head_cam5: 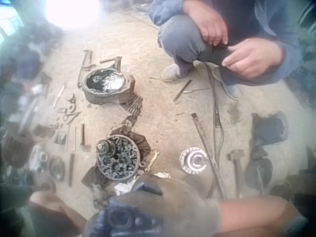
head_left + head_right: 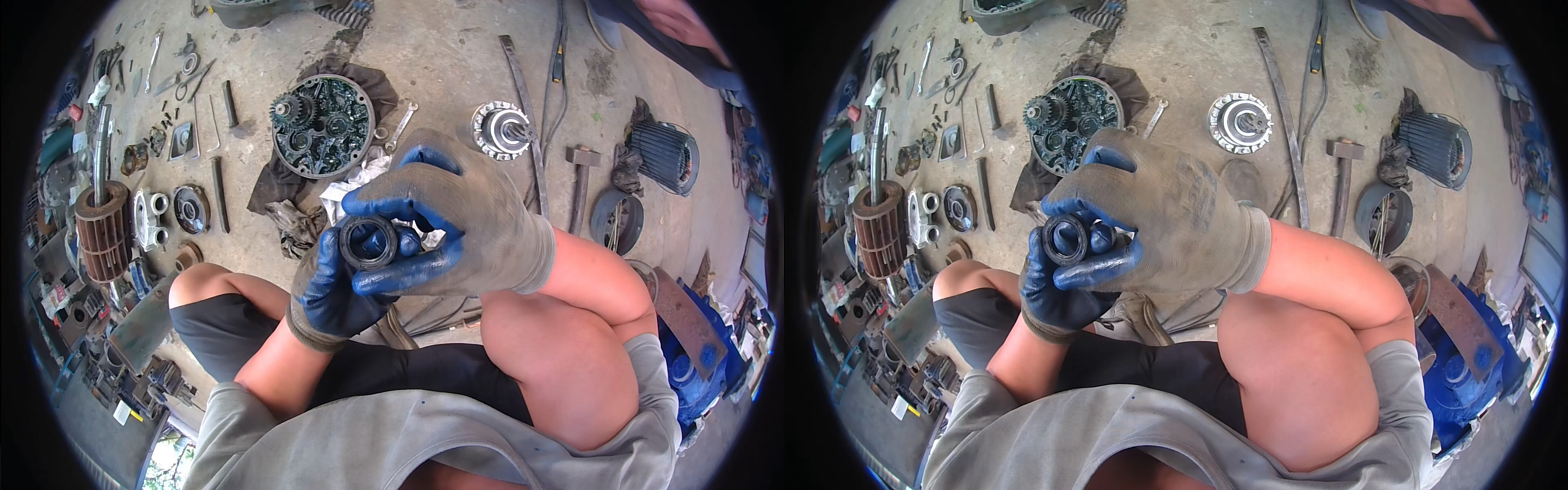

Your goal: The person sits on the workshop floor and wipes a cylindrical mechanical component with a cloth. They then handle a bearing, inspecting and wiping it before placing it down. The person continues to wipe and inspect various small parts and a larger cylindrical assembly.

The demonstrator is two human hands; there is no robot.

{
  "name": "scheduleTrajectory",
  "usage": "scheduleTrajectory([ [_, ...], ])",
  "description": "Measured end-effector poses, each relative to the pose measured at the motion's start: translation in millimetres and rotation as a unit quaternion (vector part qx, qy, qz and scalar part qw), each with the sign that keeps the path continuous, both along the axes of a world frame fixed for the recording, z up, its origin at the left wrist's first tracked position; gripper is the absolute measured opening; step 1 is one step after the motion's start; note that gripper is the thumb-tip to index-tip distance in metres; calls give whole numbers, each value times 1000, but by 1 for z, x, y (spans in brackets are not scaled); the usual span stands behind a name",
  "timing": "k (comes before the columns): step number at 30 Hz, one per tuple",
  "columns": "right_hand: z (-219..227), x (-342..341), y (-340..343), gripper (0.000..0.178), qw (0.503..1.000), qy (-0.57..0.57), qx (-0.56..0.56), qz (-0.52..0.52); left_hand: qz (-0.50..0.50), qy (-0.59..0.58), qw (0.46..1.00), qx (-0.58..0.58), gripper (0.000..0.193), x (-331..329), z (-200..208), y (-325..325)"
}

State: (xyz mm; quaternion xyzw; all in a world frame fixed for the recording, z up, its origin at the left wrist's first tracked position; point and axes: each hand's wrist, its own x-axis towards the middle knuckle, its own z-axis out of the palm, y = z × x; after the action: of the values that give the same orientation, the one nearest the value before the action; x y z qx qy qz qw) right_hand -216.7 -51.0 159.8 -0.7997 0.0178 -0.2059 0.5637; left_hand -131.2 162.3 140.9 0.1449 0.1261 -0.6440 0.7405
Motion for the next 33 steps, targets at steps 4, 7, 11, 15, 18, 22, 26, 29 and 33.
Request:
scheduleTrajectory([
  [4, 0, 0, 2, 54, 1000, 8, -14, -9, 7, 34, 999, -13, 58, 0, -1, 1],
  [7, 2, 0, 1, 54, 1000, 14, -14, -4, 0, 24, 1000, 8, 57, 1, 0, 3],
  [11, 4, 1, -1, 55, 999, 28, -14, 14, 8, 49, 999, 2, 59, 2, 1, 3],
  [15, 4, 4, 0, 60, 1000, 4, -12, 4, 13, 47, 999, -20, 63, 1, 0, 3],
  [18, 4, 4, 2, 64, 1000, 2, -15, 5, 14, 80, 997, -17, 65, 2, 1, 4],
  [22, 1, 6, 3, 70, 1000, -8, 6, 10, 42, 124, 991, -28, 64, 3, 1, 1],
  [26, -5, 6, 1, 68, 1000, -14, 9, 9, 51, 59, 997, 15, 61, 8, 5, -2],
  [29, -10, 5, 2, 58, 999, -8, 30, 10, 51, 44, 997, 35, 58, 7, 10, -2],
  [33, -15, 5, 1, 46, 998, 1, 57, 13, 72, 49, 995, -45, 58, 6, 8, -3],
])
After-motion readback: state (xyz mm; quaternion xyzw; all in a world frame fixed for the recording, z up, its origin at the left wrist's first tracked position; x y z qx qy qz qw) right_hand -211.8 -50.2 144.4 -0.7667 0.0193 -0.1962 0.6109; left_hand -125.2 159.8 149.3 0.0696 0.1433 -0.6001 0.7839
